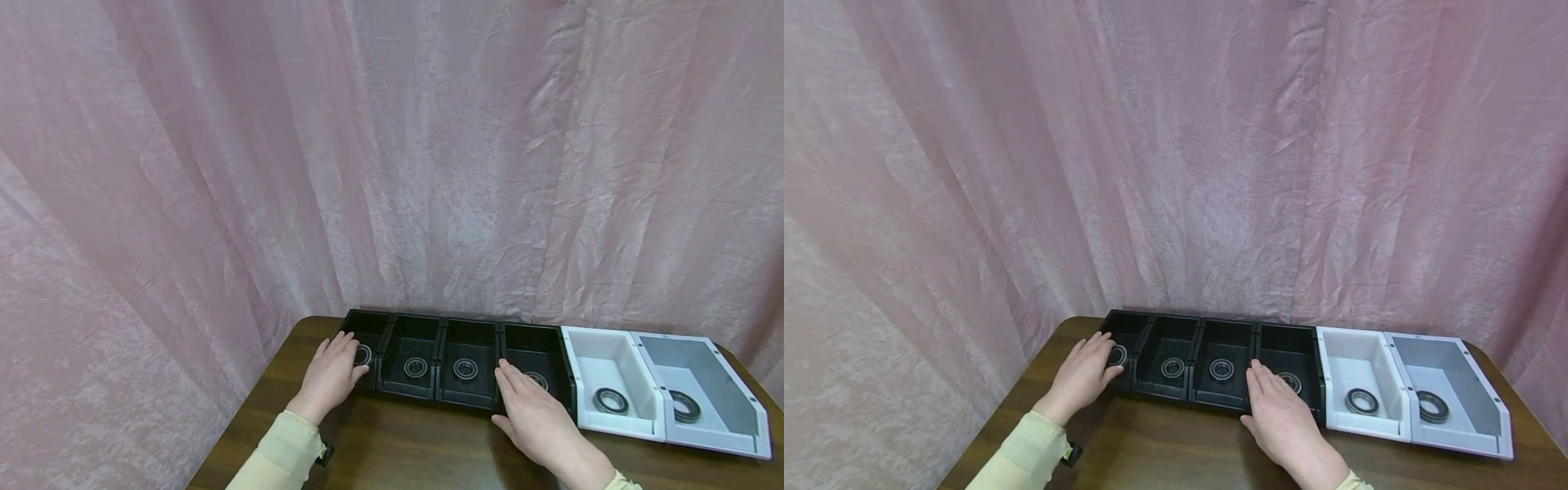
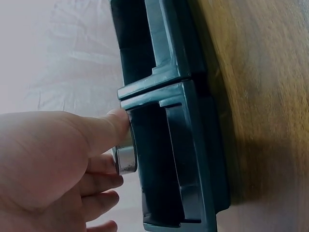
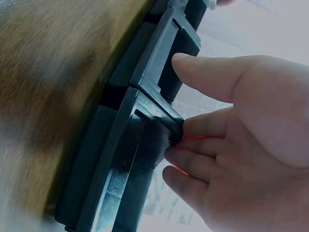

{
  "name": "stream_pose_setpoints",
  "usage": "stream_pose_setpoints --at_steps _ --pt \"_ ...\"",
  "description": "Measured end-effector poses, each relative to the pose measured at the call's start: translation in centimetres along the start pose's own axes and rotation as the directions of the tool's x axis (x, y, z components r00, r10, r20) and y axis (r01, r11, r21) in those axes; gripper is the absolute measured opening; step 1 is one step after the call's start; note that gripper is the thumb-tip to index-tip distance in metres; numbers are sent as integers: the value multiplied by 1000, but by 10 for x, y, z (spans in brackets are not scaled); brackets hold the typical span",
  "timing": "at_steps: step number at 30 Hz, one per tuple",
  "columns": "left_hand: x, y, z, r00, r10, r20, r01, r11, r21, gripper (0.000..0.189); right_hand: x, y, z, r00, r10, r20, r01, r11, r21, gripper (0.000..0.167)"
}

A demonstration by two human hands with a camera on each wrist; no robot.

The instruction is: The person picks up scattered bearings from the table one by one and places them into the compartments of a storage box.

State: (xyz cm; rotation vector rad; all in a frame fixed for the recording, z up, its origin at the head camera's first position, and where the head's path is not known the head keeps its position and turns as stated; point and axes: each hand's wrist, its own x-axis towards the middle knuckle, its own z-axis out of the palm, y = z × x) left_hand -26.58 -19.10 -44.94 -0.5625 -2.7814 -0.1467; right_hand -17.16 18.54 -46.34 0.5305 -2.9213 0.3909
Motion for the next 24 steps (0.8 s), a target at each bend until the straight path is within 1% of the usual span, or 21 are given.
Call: stream_pose_setpoints --at_steps 7,16,24 --pt "3 -3 2 1000 -17 4 16 1000 6 49 1 0 0 1000 13 15 -13 1000 2 78" --pt "8 -8 8 998 -42 44 42 999 8 51 0 -1 0 1000 13 20 -13 1000 6 78" --pt "13 -11 14 996 -62 67 62 998 1 51 -1 0 -1 1000 -1 1 1 1000 2 77"
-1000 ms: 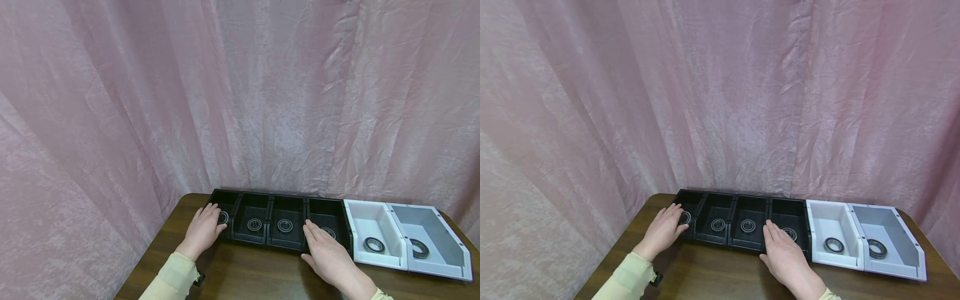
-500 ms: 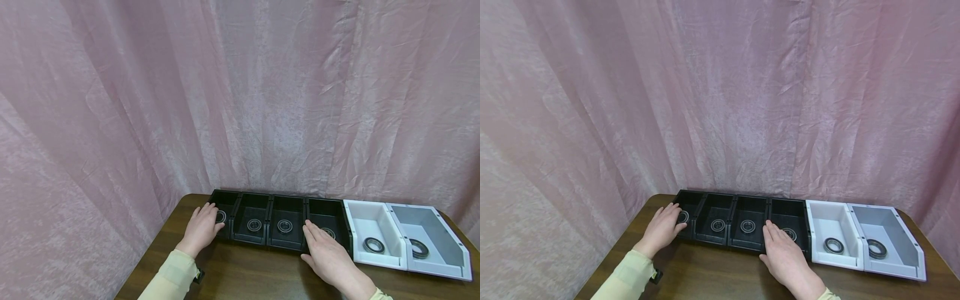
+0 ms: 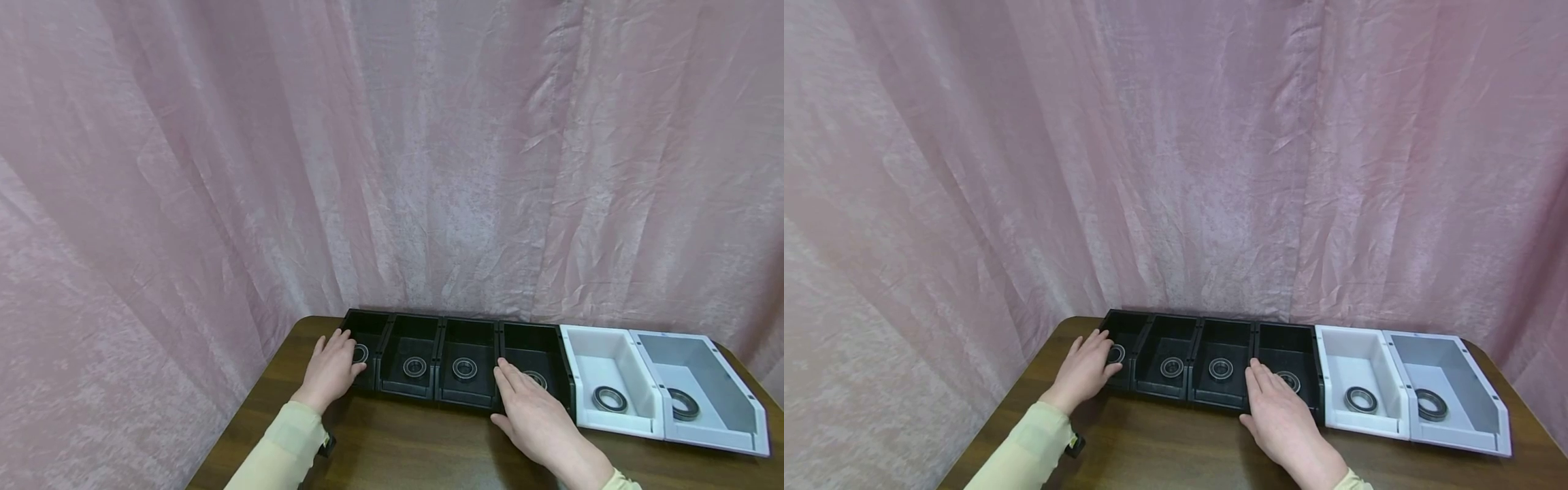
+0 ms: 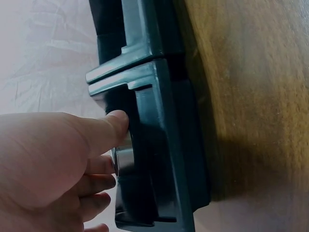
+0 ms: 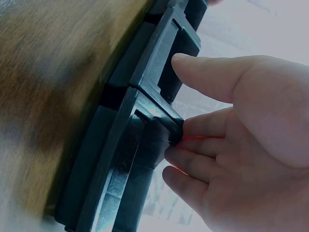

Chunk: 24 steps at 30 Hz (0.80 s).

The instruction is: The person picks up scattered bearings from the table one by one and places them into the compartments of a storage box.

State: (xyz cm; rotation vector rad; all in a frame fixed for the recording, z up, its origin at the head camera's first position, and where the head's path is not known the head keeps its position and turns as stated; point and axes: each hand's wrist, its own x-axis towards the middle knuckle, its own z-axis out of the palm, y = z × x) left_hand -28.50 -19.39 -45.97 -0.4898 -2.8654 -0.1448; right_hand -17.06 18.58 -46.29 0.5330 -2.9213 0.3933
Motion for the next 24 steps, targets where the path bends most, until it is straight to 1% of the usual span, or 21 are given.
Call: stream_pose_setpoints --at_steps 7,11,14,16,24 --pt "5 -1 7 1000 -4 23 4 1000 21 50 -1 1 1 998 -34 -49 33 999 -24 76" --pt "8 0 10 999 -5 33 4 1000 30 50 -1 1 1 999 -27 -40 26 999 -19 77" --pt "10 0 12 1000 12 28 -13 999 35 49 -1 1 1 999 -18 -31 17 1000 -12 77" --pt "11 0 14 999 15 36 -16 999 33 48 -1 1 1 1000 -16 -27 15 1000 -11 77" --pt "18 -3 20 998 3 69 -4 1000 27 50 -1 1 1 999 -17 -29 17 1000 -10 77"
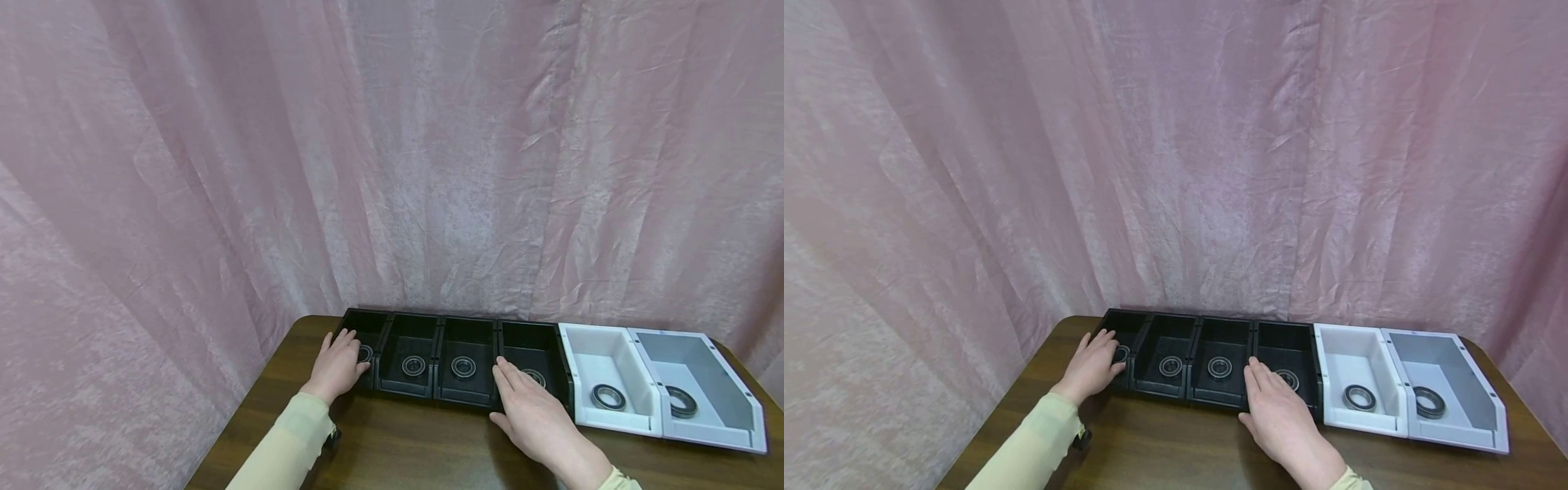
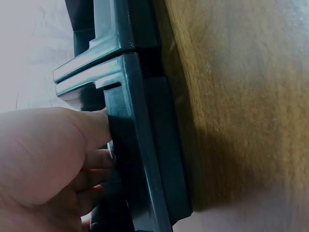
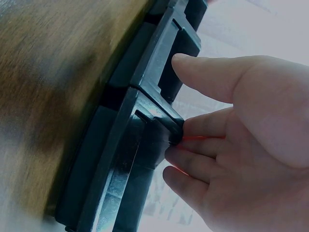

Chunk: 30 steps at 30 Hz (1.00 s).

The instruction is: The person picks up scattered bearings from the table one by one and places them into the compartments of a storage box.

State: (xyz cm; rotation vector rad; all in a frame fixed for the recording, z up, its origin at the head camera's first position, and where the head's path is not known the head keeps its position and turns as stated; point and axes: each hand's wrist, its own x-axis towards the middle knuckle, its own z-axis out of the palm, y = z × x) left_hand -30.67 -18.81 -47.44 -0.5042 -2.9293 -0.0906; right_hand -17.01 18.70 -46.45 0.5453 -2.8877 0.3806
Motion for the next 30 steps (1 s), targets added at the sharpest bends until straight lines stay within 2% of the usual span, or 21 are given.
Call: stream_pose_setpoints --at_steps 11,21,30 --pt "8 -2 9 999 -20 29 19 1000 4 45 1 0 0 1000 -11 -14 11 1000 -8 77" --pt "9 2 5 998 -24 58 21 999 47 39 2 -2 0 1000 17 24 -18 1000 8 77" --pt "14 5 4 997 -31 64 28 998 50 35 1 0 0 1000 -1 -8 1 1000 -12 77"
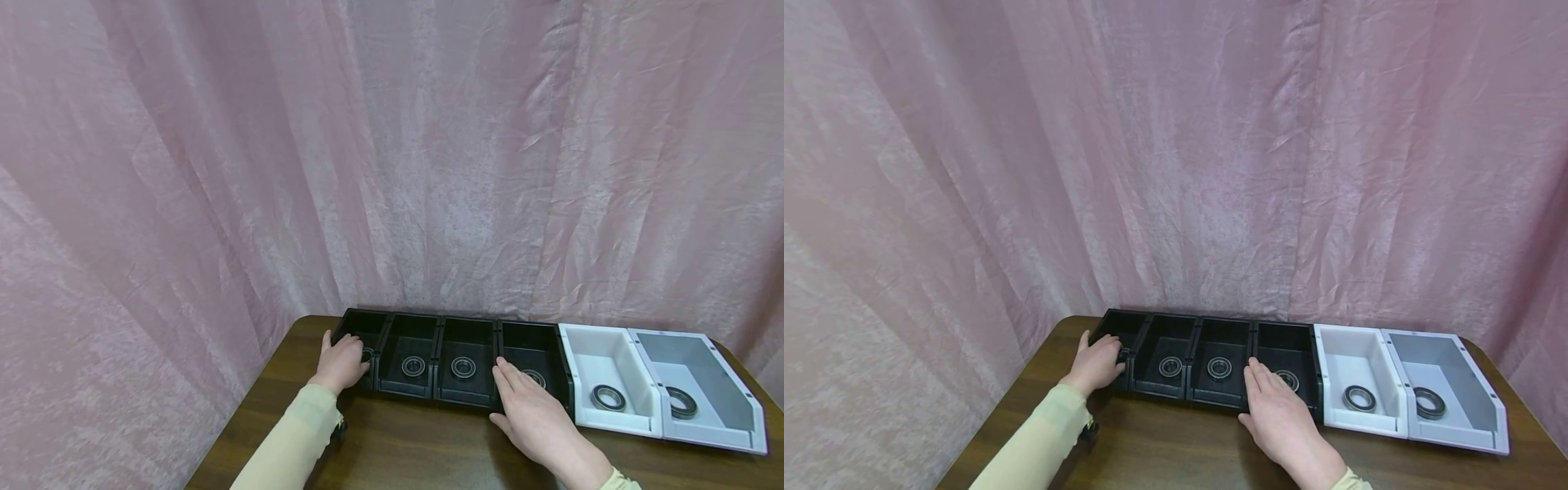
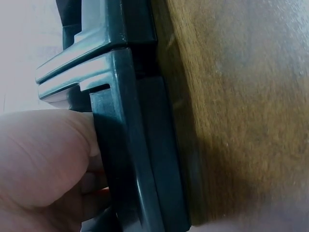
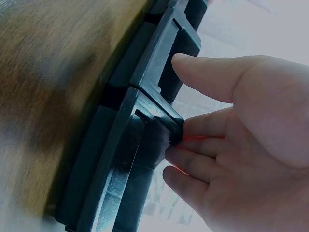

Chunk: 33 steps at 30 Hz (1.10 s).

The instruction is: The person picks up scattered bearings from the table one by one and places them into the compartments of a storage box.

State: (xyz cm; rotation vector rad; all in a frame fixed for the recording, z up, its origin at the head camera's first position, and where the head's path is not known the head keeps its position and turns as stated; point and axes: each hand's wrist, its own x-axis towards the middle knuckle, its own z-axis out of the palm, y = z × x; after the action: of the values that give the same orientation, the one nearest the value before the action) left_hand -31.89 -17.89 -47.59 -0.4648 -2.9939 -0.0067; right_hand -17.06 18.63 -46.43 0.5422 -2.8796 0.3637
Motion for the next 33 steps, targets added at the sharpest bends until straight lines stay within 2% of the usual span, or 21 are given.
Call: stream_pose_setpoints --at_steps 8,18,33 --pt "4 3 1 1000 -18 1 17 999 38 31 0 1 0 1000 -1 -7 1 1000 -4 78" --pt "7 5 0 998 -35 47 32 997 69 29 2 -1 -1 999 27 39 -28 1000 10 79" --pt "14 6 4 994 -65 86 56 993 107 28 1 -2 -1 999 20 29 -20 1000 5 79"
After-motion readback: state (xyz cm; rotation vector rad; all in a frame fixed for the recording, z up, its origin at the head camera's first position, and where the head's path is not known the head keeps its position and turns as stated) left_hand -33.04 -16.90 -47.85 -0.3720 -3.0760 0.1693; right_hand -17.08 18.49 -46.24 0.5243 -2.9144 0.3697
